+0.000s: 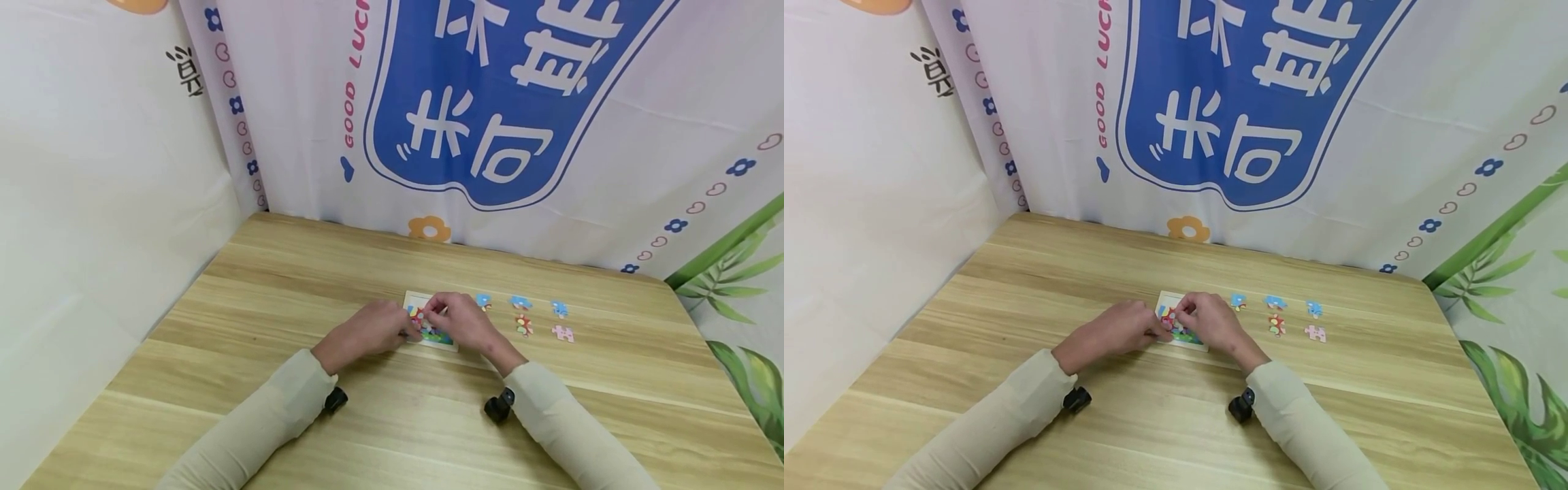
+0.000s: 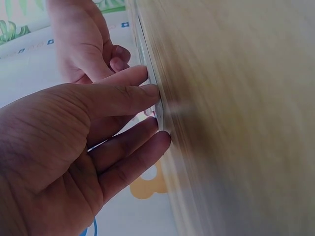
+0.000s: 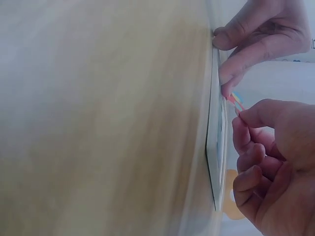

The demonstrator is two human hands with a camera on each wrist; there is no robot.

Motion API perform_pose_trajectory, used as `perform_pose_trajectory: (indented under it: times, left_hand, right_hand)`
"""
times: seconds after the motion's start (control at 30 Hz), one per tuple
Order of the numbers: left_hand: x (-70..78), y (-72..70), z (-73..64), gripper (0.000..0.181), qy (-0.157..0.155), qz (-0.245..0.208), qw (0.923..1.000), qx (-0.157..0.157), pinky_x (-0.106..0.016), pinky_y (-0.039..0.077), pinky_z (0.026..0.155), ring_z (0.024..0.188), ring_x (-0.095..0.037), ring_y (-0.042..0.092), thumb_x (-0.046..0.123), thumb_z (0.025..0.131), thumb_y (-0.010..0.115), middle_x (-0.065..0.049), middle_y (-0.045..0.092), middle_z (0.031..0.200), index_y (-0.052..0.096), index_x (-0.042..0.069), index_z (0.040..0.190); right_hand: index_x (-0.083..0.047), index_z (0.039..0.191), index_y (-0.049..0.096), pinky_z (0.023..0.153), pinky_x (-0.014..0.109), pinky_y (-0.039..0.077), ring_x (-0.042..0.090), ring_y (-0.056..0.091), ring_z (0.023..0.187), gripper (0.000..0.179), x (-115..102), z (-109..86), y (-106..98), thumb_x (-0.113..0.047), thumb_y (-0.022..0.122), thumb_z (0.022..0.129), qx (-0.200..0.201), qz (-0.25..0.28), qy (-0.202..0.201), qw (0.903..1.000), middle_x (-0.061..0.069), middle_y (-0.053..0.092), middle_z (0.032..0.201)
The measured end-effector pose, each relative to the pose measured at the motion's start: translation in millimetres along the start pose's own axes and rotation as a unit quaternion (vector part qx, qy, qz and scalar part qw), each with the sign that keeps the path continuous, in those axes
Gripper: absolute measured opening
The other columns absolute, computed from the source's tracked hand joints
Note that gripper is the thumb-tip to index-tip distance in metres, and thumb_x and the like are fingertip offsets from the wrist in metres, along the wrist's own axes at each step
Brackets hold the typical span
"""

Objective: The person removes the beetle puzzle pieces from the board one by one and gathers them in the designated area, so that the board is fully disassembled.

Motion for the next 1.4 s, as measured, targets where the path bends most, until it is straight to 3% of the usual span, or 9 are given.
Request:
perform_pose_trajectory:
  times: [0.37,0.53,0.6,0.73,1.1,1.27,1.4]
  left_hand:
    - [0.7,-0.2,0.4,0.023,-0.003,0.004,0.9999,-0.009,-0.020,0.039,0.060,0.062,-0.003,0.043,0.002,0.092,0.077,0.004,0.076,0.108,0.083,0.017,0.109]
    - [1.3,0.5,1.6,0.023,-0.010,0.015,0.9998,-0.013,-0.020,0.048,0.070,0.088,-0.003,0.067,0.004,0.093,0.077,0.003,0.074,0.114,0.082,0.018,0.111]
    - [1.3,1.0,2.1,0.024,-0.013,0.020,0.9996,-0.014,-0.021,0.050,0.075,0.101,-0.007,0.068,0.005,0.093,0.077,0.002,0.074,0.116,0.083,0.019,0.111]
    - [1.2,1.6,2.2,0.024,-0.012,0.024,0.9996,-0.012,-0.023,0.052,0.077,0.106,-0.012,0.069,0.004,0.092,0.078,0.002,0.074,0.117,0.083,0.019,0.109]
    - [1.8,1.8,4.2,0.025,0.035,0.036,0.9987,-0.011,-0.023,0.054,0.077,0.090,-0.010,0.070,0.001,0.091,0.078,0.006,0.076,0.111,0.083,0.017,0.110]
    - [1.0,2.2,3.7,0.028,0.033,0.032,0.9989,-0.010,-0.021,0.051,0.071,0.078,-0.005,0.063,0.001,0.092,0.077,0.005,0.076,0.105,0.082,0.018,0.113]
    - [1.0,2.9,3.9,0.029,0.027,0.035,0.9990,-0.013,-0.021,0.052,0.073,0.080,-0.004,0.064,0.002,0.092,0.077,0.005,0.076,0.105,0.081,0.018,0.116]
  right_hand:
    - [-0.008,0.097,0.074,0.070,0.033,0.053,0.013,0.062,0.076,0.010,0,-4.9,-15,-0.010,0.064,0.100,0.030,-0.008,0.005,0.9995,0.000,0.070,0.092]
    - [-0.009,0.096,0.073,0.077,0.037,0.051,0.015,0.062,0.081,0.010,11,-13.3,-27,-0.012,0.064,0.099,0.035,-0.021,0.025,0.9988,0.000,0.070,0.093]
    - [-0.010,0.097,0.073,0.079,0.038,0.050,0.016,0.061,0.084,0.010,17,-18.0,-32,-0.013,0.064,0.099,0.031,-0.022,0.036,0.9986,-0.001,0.069,0.093]
    - [-0.011,0.097,0.073,0.083,0.040,0.049,0.018,0.060,0.088,0.011,27,-28.1,-42,-0.015,0.064,0.101,0.021,-0.019,0.043,0.9987,-0.001,0.069,0.094]
    - [-0.009,0.094,0.072,0.072,0.035,0.046,0.018,0.055,0.079,0.013,53,-49.3,-70,-0.015,0.064,0.102,-0.001,-0.022,0.039,0.9990,0.001,0.067,0.090]
    - [-0.007,0.095,0.071,0.063,0.031,0.044,0.017,0.053,0.073,0.012,64,-51.5,-74,-0.013,0.064,0.102,-0.016,-0.024,0.046,0.9985,0.002,0.064,0.088]
    - [-0.007,0.097,0.072,0.065,0.032,0.045,0.017,0.053,0.074,0.011,69,-52.2,-76,-0.013,0.064,0.103,-0.021,-0.032,0.048,0.9981,0.001,0.064,0.089]
Point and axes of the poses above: each hand's wrist, its own z-axis towards the middle knuckle, its own y-axis out of the palm, x = y × z, the point moved 5 cm from there along z, towards the middle knuckle
